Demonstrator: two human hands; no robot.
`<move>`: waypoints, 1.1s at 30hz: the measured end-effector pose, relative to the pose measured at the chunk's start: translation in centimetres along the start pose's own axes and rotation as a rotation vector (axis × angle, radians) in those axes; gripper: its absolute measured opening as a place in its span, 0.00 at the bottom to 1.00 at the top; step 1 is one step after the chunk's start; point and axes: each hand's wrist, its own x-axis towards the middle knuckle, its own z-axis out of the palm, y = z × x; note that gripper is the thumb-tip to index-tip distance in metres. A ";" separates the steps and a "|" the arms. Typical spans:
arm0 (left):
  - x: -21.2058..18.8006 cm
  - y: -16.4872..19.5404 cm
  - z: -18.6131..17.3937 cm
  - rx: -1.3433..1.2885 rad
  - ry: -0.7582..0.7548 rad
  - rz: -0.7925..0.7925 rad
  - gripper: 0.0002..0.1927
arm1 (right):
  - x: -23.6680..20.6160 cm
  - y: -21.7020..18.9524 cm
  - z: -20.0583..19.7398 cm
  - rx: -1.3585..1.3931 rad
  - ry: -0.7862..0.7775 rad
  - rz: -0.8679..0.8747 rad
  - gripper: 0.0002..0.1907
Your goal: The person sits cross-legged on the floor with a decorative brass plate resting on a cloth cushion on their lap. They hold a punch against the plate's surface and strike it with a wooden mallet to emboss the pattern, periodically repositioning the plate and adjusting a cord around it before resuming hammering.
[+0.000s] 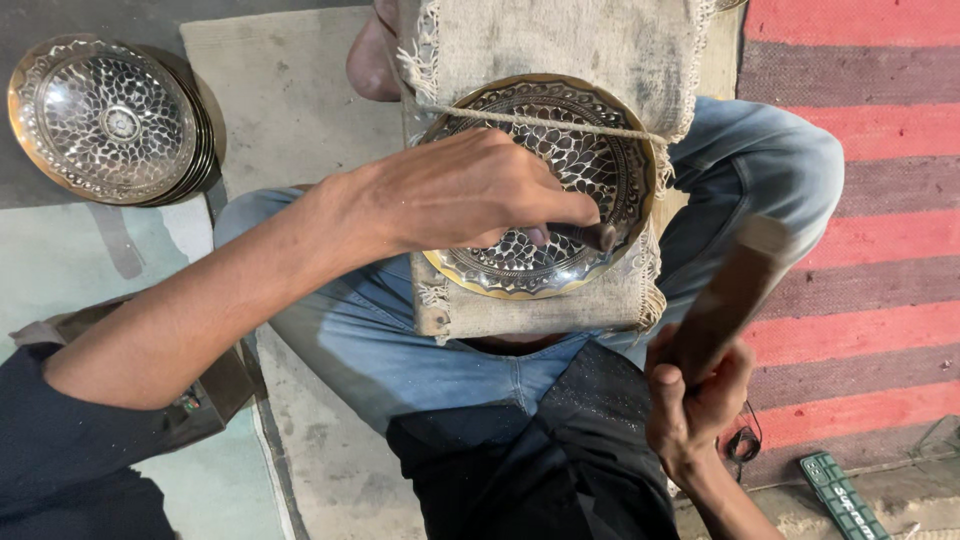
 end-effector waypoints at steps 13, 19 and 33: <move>-0.2 -0.4 0.3 0.034 -0.030 -0.020 0.23 | -1.0 0.7 0.7 0.237 -0.032 0.110 0.26; -0.3 -0.5 -0.1 0.021 -0.018 0.002 0.25 | -1.1 0.5 0.4 0.086 -0.078 0.059 0.23; -0.4 -0.4 -0.3 0.001 -0.039 -0.025 0.27 | -1.8 1.1 -0.1 0.242 -0.137 0.269 0.22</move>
